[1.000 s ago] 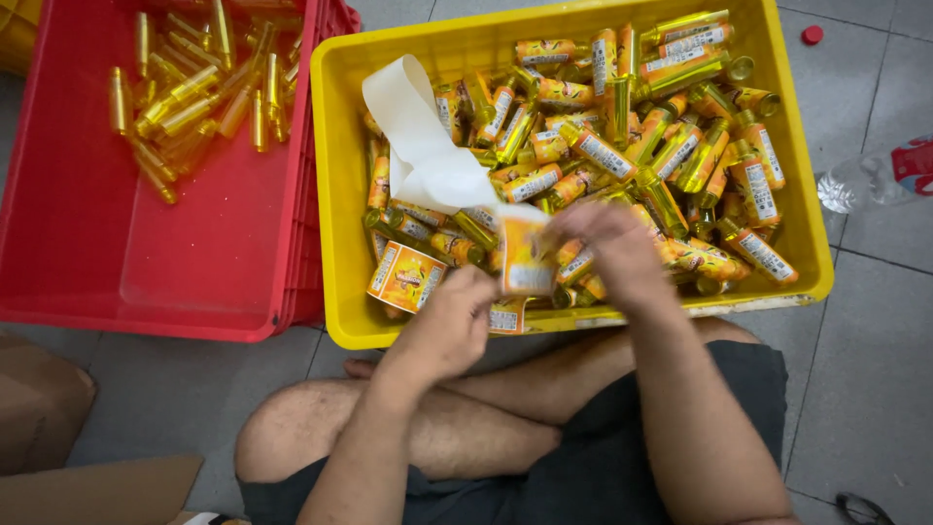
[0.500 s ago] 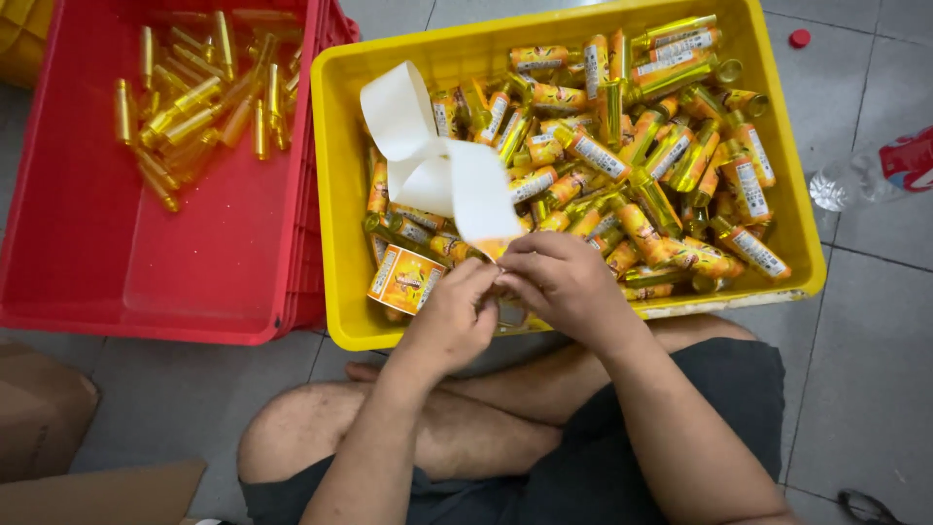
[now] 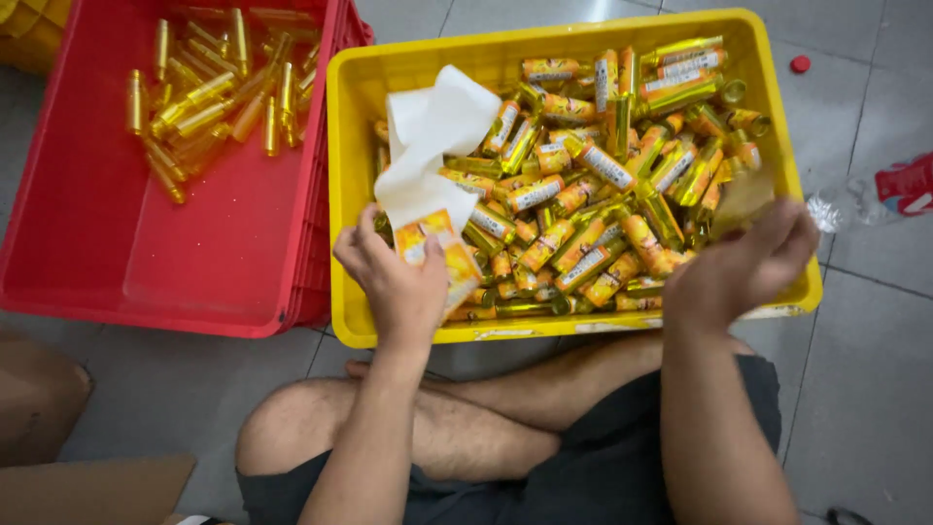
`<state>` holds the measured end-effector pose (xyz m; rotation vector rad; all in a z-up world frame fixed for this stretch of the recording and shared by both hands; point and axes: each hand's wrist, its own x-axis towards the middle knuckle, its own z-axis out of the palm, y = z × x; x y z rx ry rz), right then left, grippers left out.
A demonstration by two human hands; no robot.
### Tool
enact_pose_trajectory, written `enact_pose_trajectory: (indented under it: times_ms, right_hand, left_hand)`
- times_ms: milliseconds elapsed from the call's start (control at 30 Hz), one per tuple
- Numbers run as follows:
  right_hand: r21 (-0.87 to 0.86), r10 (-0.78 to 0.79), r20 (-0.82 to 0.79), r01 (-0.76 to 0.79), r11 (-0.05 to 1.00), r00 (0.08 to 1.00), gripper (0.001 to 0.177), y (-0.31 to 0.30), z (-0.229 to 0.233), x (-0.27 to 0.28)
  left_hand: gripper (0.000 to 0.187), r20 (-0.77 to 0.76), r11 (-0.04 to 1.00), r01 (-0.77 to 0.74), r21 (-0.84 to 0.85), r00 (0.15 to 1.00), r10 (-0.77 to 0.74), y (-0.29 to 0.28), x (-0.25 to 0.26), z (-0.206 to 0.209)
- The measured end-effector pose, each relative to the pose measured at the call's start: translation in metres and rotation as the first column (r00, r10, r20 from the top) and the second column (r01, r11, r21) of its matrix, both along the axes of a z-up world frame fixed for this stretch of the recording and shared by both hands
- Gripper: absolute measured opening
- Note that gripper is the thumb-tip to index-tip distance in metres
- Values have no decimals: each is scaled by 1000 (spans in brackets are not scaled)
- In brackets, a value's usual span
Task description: The person sits on the floor and applies labels to small yellow bottles. They pick up a bottle from a red bin, wrap a label around it using both hands, and place the labeled bottle into a yellow bin. The process is repeated continuously.
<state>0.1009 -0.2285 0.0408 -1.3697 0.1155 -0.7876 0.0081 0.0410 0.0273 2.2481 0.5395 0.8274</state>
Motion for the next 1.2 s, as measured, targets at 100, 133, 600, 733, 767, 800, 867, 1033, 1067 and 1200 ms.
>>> enact_pose_trajectory:
  times_ms: [100,133,600,733,767,800,867,1033,1067,1200]
  right_hand:
    - [-703,-75,141,153,694,987,23,33,5,-46]
    - [-702,-68,143,149,696,987,23,45,2,-49]
    - [40,849,-515,-987,158,115,15,316,54,-44]
    - [36,776,-569,-934,355,273,27,405,13,6]
    - [108,784,-533,-894,436,318,25,423,18,14]
    - [185,782,-502,-837,515,370,24,441,22,21]
    - [178,772,-536,-848,499,342,24,463,5,37]
    - [130,745,-551,-843,521,376,24,506,-40,67]
    - [117,748,-549,-852,510,372,25,510,-47,71]
    - [72,707,-675,-934,350,213,21,509,-34,72]
  left_hand:
    - [48,330,547,465,-696,884,-332,-10,-13,16]
    - [48,331,552,463,-694,886,-326,-7,-20,24]
    - [40,485,185,455,-871,858,171,154,-68,69]
    - [34,387,332,302,-893,894,227,252,-35,31]
    - [42,264,418,147,-896,935,235,280,-19,20]
    - [51,132,495,-8,-869,960,248,308,-2,8]
    - [47,-118,775,-213,-595,977,178,386,37,-81]
    - [44,-671,971,-240,5,719,181,486,102,-188]
    - [49,-632,986,-142,85,758,164,490,109,-193]
    - [57,-577,974,-29,223,802,156,477,123,-174]
